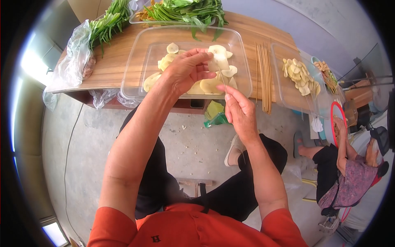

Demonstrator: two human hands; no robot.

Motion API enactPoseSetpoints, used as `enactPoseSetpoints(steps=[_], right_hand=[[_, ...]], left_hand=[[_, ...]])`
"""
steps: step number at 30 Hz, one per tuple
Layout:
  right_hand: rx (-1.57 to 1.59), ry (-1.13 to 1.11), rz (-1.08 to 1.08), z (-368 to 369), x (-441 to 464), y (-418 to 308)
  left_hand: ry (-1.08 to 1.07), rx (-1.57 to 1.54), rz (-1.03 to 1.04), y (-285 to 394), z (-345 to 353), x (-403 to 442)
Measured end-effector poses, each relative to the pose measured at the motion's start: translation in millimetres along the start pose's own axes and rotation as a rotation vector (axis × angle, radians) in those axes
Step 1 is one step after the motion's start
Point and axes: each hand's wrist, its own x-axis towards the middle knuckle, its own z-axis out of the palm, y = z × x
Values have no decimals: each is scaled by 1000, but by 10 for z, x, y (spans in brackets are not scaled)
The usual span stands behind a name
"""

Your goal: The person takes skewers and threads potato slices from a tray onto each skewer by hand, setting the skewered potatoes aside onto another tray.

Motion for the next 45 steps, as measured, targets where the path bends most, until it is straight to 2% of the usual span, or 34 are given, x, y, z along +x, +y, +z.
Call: enactPoseSetpoints(steps=[20, 32, 35, 37, 45], right_hand=[[6, 98, -51, 90, -20, 78], [107, 125, 32, 51, 15, 89], [172, 106, 65, 31, 28, 16], [181, 84, 119, 49, 31, -39], [53, 106, 71, 46, -17, -25]], left_hand=[[-23, -65, -35, -28, 38, -23], [-52, 29, -73, -233, 174, -73], [-49, 76, -18, -169, 223, -127], [28, 99, 7, -169, 223, -136], [56, 189, 66, -244, 158, -65]])
